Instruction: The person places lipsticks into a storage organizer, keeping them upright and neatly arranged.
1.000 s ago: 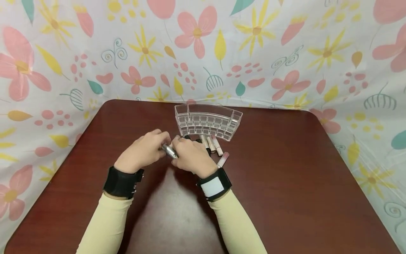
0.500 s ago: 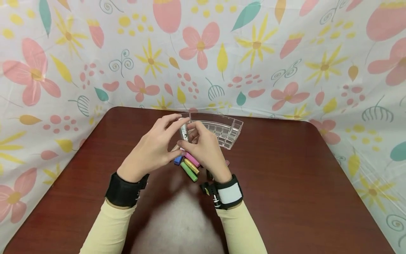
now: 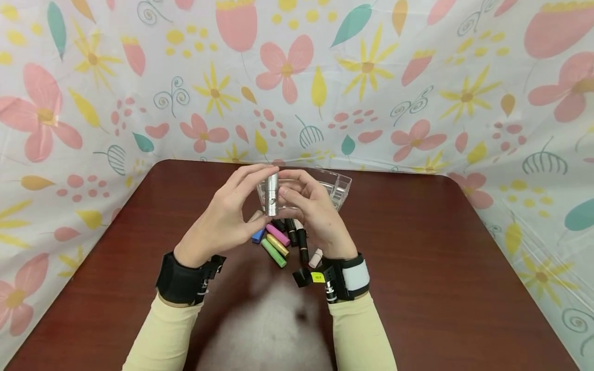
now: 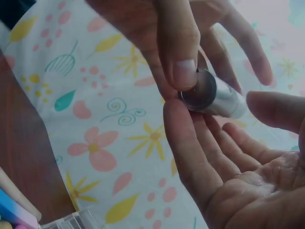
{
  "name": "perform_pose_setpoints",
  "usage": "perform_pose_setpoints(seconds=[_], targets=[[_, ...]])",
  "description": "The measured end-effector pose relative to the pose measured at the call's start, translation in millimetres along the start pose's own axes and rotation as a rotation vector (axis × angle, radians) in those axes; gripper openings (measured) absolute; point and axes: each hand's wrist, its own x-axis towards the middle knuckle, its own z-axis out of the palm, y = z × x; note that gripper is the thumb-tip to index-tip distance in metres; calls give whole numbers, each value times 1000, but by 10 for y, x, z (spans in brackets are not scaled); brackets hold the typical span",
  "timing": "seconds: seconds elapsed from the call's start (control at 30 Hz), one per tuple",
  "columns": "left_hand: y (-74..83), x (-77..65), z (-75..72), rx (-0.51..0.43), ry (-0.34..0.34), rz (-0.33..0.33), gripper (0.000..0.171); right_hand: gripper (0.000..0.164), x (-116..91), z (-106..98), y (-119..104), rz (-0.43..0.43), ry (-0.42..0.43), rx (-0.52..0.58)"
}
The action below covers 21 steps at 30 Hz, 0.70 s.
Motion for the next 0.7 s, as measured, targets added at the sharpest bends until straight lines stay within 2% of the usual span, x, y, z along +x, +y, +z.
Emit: perform_pose_setpoints(seconds=[0.1, 0.2, 0.3, 0.43, 0.7], targets=[[-20, -8, 0, -51, -5, 25, 79, 31, 11, -11, 16, 3, -16, 22], [-48, -24, 25, -52, -24, 19, 82, 33, 31, -10, 43, -3, 4, -18], [-70, -25, 64, -16, -49, -3, 87, 35, 45, -16, 67, -6, 38, -66], [-110, -54, 118, 39, -61, -28, 88, 36, 55, -10, 120, 16, 40, -104], [-153, -60, 135, 87, -37, -6, 89, 42, 88, 5, 104, -9, 7, -169]])
